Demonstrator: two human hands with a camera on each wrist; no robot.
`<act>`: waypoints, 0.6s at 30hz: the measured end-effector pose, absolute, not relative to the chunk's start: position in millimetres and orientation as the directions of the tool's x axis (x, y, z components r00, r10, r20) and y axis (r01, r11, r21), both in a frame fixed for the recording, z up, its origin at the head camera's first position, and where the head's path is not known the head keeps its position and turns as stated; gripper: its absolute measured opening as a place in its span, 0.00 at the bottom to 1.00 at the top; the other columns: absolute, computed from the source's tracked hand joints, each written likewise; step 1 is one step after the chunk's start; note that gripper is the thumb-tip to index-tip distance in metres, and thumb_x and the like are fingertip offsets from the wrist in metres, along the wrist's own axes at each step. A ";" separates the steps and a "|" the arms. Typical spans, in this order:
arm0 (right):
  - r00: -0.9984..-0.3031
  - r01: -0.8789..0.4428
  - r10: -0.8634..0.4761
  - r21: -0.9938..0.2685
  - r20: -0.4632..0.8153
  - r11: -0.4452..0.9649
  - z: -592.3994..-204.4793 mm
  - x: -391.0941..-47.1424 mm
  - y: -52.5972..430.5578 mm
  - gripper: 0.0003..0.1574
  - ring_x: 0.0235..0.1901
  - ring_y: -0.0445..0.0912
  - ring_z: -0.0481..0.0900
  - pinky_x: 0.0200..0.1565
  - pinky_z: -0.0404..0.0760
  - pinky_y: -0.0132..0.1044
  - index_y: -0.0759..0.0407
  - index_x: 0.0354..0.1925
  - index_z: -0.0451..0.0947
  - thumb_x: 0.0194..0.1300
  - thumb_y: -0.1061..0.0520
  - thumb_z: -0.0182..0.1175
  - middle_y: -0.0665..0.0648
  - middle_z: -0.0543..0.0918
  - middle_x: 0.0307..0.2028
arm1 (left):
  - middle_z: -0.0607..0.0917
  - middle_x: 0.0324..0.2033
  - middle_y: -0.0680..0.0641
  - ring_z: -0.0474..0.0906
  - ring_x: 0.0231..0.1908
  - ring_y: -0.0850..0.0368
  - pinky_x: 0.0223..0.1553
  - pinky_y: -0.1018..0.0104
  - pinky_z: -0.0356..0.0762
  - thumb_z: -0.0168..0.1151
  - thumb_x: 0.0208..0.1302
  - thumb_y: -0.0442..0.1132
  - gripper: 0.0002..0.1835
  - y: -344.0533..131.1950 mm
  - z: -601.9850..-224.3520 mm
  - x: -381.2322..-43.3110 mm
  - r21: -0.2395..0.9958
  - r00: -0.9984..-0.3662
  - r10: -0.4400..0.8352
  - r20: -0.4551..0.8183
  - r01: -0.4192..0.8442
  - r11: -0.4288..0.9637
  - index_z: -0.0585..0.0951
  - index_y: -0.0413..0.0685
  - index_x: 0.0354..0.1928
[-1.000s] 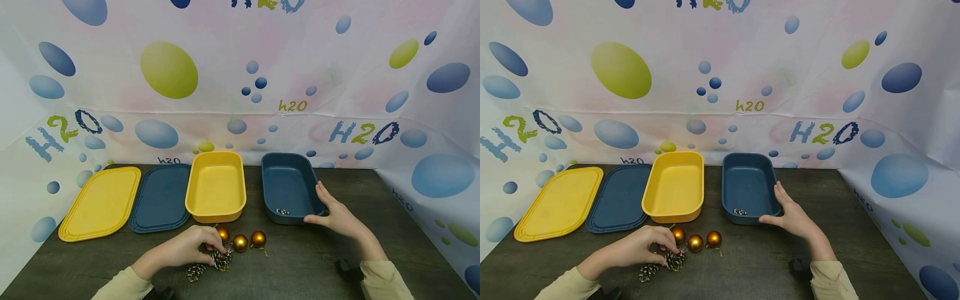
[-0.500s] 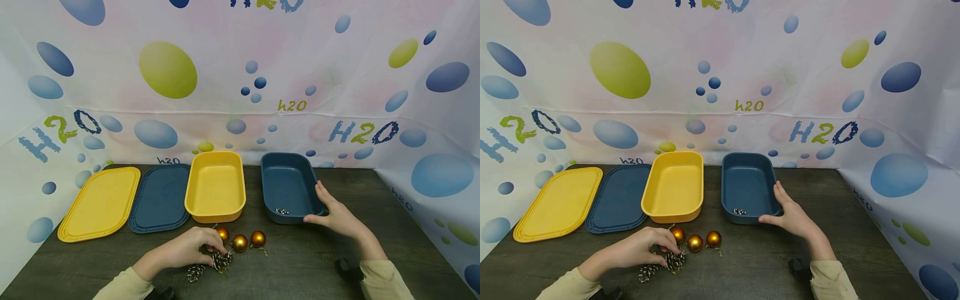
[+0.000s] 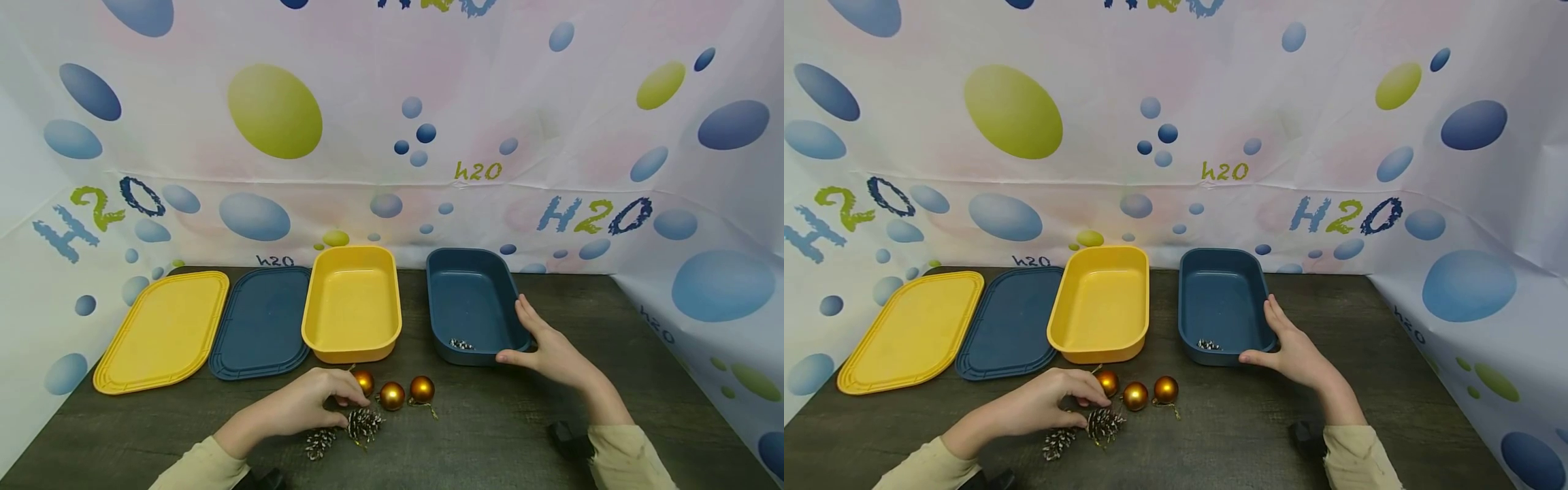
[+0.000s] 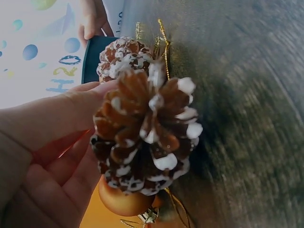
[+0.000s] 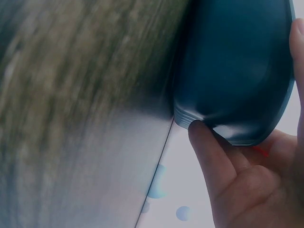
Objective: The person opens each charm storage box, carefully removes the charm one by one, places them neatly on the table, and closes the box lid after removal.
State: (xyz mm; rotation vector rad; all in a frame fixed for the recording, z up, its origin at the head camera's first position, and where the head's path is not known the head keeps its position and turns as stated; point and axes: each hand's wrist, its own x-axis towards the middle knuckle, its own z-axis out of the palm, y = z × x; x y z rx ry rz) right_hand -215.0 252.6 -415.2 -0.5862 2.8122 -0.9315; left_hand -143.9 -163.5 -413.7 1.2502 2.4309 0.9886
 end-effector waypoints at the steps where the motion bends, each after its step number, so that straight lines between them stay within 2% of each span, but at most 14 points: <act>1: -0.917 -0.323 -0.398 -0.597 0.006 0.735 -415.1 -215.0 252.6 0.68 0.68 0.70 0.44 0.58 0.56 0.70 0.66 0.74 0.37 0.55 0.38 0.68 0.64 0.35 0.74 | 0.81 0.42 0.57 0.76 0.37 0.68 0.37 0.75 0.77 0.72 0.52 0.31 0.17 -163.6 -414.0 -143.9 0.661 -0.607 0.789 0.094 0.631 0.406 0.85 0.47 0.47; 18: -0.916 -0.324 -0.400 -0.598 0.005 0.733 -413.9 -213.8 251.8 0.68 0.68 0.70 0.43 0.59 0.56 0.70 0.67 0.74 0.37 0.56 0.39 0.67 0.64 0.34 0.74 | 0.81 0.40 0.56 0.75 0.35 0.67 0.37 0.74 0.77 0.70 0.55 0.30 0.15 -164.0 -411.4 -142.6 0.670 -0.618 0.782 0.081 0.614 0.417 0.85 0.46 0.46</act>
